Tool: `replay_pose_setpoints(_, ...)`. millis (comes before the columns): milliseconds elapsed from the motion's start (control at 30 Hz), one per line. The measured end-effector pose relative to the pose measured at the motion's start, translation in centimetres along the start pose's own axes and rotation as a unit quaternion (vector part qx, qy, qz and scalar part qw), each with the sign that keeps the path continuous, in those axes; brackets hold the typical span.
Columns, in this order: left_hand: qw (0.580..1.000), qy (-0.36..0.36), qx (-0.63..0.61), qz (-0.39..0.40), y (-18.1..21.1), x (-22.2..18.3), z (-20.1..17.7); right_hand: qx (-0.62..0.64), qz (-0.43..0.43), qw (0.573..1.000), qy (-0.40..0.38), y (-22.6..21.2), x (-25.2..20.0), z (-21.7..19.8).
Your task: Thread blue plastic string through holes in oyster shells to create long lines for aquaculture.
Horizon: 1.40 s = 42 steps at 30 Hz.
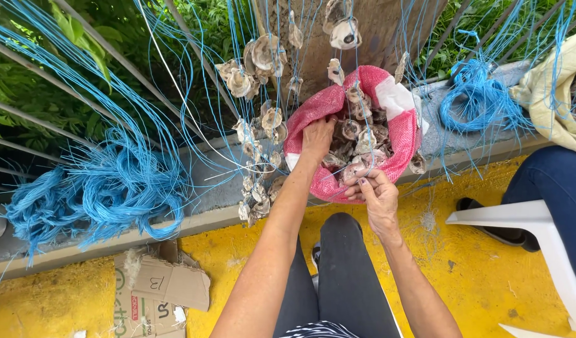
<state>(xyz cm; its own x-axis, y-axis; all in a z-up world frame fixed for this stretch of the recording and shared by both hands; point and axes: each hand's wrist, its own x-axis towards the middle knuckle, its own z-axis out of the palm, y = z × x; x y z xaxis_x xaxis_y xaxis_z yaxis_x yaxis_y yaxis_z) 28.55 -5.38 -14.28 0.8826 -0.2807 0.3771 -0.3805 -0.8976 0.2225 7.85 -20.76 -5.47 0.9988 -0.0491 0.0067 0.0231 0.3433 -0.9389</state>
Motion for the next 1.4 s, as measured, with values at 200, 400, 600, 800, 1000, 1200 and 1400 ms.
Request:
replay_pose_setpoints(200,0.998,0.006,-0.068,-0.009,-0.7,-0.6,-1.0,0.011,-0.012,1.0,-0.003,0.8,0.5,0.0)
replay_pose_setpoints(400,0.996,0.026,-0.047,0.075,-1.5,-1.4,-1.2,0.006,-0.01,1.0,0.002,1.0,0.6,0.0)
replay_pose_setpoints(600,0.993,0.004,-0.041,0.112,-2.4,-1.5,-0.4,0.015,-0.009,1.0,-0.003,0.7,0.3,0.0)
replay_pose_setpoints(800,0.988,-0.068,-0.139,0.015,-1.1,0.3,-2.8,0.037,-0.009,0.999,0.009,0.8,0.3,-0.8)
replay_pose_setpoints(1000,0.953,-0.031,-0.296,-0.051,-1.2,-0.7,-4.1,0.077,-0.007,0.997,0.003,0.2,0.1,-1.1)
replay_pose_setpoints(1200,0.829,0.009,-0.53,-0.179,-1.0,2.2,-4.1,0.08,-0.006,0.997,0.005,0.1,0.3,-1.1)
replay_pose_setpoints(1400,0.724,-0.039,-0.656,-0.211,1.1,1.7,-7.0,0.095,-0.007,0.995,0.001,0.1,0.3,-1.2)
